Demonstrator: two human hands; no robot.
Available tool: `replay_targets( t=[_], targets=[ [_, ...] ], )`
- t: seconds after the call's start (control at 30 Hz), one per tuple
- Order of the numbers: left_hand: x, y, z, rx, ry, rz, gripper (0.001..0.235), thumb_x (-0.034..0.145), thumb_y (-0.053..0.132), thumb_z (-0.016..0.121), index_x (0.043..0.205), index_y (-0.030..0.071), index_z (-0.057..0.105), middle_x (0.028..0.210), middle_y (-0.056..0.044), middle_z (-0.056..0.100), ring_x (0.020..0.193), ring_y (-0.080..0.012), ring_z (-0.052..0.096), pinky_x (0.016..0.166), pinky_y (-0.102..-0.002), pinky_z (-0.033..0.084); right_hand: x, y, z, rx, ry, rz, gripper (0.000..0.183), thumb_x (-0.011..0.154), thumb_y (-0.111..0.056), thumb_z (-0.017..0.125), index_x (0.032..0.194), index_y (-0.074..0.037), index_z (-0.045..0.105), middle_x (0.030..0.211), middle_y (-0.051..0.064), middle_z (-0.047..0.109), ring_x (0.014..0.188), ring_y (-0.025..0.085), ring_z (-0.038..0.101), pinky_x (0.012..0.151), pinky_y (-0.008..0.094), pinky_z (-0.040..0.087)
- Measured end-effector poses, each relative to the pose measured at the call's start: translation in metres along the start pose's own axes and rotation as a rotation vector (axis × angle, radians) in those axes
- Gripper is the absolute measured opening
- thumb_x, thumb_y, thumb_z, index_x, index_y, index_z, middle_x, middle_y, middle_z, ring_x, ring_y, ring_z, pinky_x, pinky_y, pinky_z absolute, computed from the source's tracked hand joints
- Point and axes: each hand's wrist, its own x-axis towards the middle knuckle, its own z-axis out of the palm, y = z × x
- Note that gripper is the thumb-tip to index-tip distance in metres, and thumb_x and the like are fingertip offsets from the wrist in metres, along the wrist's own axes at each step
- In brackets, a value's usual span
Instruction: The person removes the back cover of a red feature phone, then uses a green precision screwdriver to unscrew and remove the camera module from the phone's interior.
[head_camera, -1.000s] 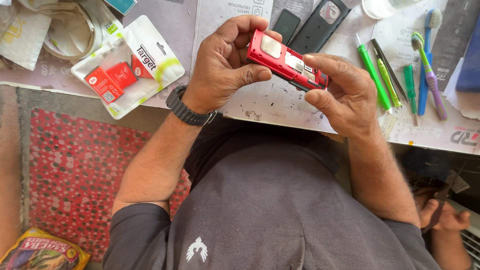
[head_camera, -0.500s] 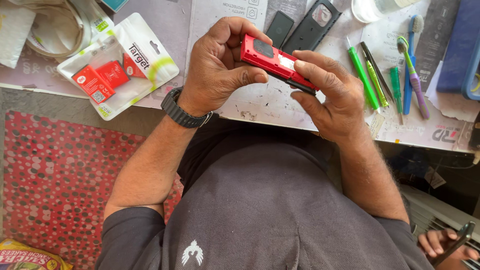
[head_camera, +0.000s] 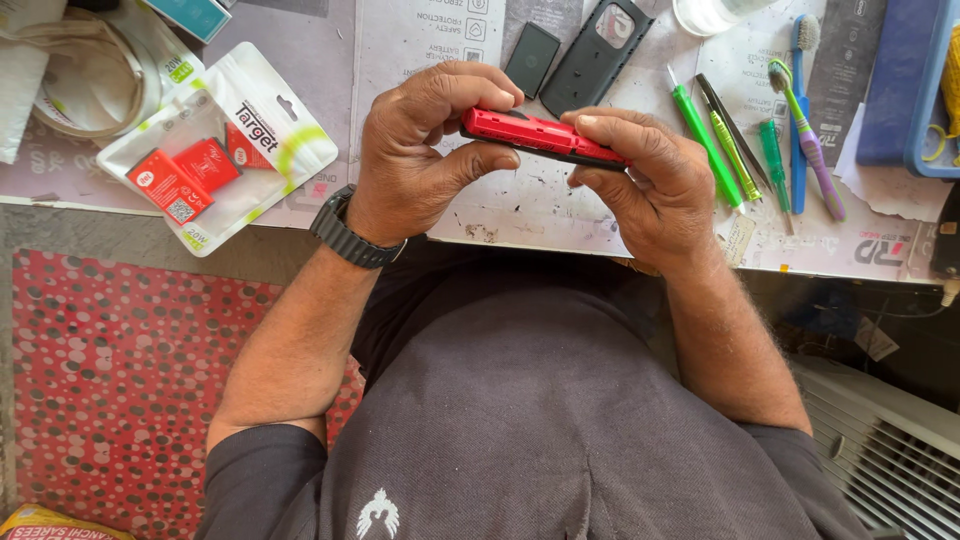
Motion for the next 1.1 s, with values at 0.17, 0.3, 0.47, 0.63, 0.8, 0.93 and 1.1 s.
replay_targets(
  t=[0.17,0.3,0.47,0.63,0.8,0.93,1.1],
  targets=[
    [0.0,0.001,0.001,-0.088,-0.064,-0.043,0.055,0.096,0.006,0.086,0.142,0.009,0.057,0.137,-0.01,0.065,0.126,-0.0175,0.068,0.107,-0.032,0.06,-0.005,0.007,-0.003,0.208,0.025,0.075,0.033,0.107,-0.006,0.068,0.139,-0.002,0.06,0.122,0.018,0.07,0.093,0.02,0.073,0.079,0.029,0.065],
    [0.002,0.008,0.003,-0.207,-0.109,-0.078,0.063,0.098,0.004,0.085,0.149,0.008,0.049,0.144,-0.011,0.062,0.133,-0.0202,0.065,0.117,-0.036,0.057,-0.007,0.002,-0.005,0.296,0.054,0.091,0.032,0.109,-0.006,0.068,0.139,0.002,0.061,0.113,0.015,0.07,0.087,0.02,0.072,0.074,0.031,0.064],
    [0.004,0.02,0.007,-0.252,-0.174,-0.08,0.073,0.1,0.002,0.084,0.158,0.012,0.041,0.159,-0.012,0.05,0.141,-0.02,0.052,0.124,-0.038,0.045,0.001,-0.012,-0.004,0.521,0.077,0.22,0.037,0.106,-0.015,0.07,0.136,0.006,0.061,0.108,0.016,0.07,0.075,0.018,0.07,0.057,0.028,0.059],
    [0.0,0.016,0.028,-0.569,-0.145,-0.141,0.066,0.11,0.014,0.075,0.162,0.016,0.034,0.163,-0.012,0.038,0.147,-0.0214,0.044,0.123,-0.039,0.041,0.005,-0.021,0.008,0.885,0.09,0.525,0.034,0.108,-0.023,0.063,0.128,0.004,0.061,0.096,0.021,0.072,0.059,0.018,0.067,0.051,0.028,0.057],
    [-0.004,0.005,0.051,-0.997,0.073,-0.253,0.047,0.111,0.024,0.067,0.151,0.009,0.045,0.16,-0.021,0.043,0.145,-0.0309,0.044,0.118,-0.045,0.042,0.012,-0.024,0.024,0.595,0.189,0.607,0.03,0.109,-0.021,0.063,0.116,0.008,0.06,0.093,0.018,0.071,0.059,0.014,0.064,0.05,0.025,0.054],
    [-0.004,-0.001,0.054,-1.13,0.175,-0.289,0.042,0.112,0.029,0.063,0.144,0.005,0.051,0.157,-0.023,0.046,0.145,-0.0349,0.044,0.122,-0.048,0.04,0.012,-0.033,0.032,-0.146,0.248,0.281,0.041,0.095,-0.019,0.082,0.121,0.002,0.057,0.098,0.016,0.067,0.074,0.011,0.063,0.058,0.023,0.053],
    [-0.004,-0.001,0.055,-1.127,0.19,-0.313,0.043,0.114,0.037,0.058,0.142,0.005,0.052,0.155,-0.024,0.047,0.147,-0.0365,0.047,0.125,-0.051,0.042,0.017,-0.045,0.022,-0.587,0.106,-0.047,0.056,0.081,-0.02,0.098,0.124,-0.003,0.066,0.109,0.014,0.066,0.094,0.021,0.066,0.079,0.035,0.058]
  ],
)
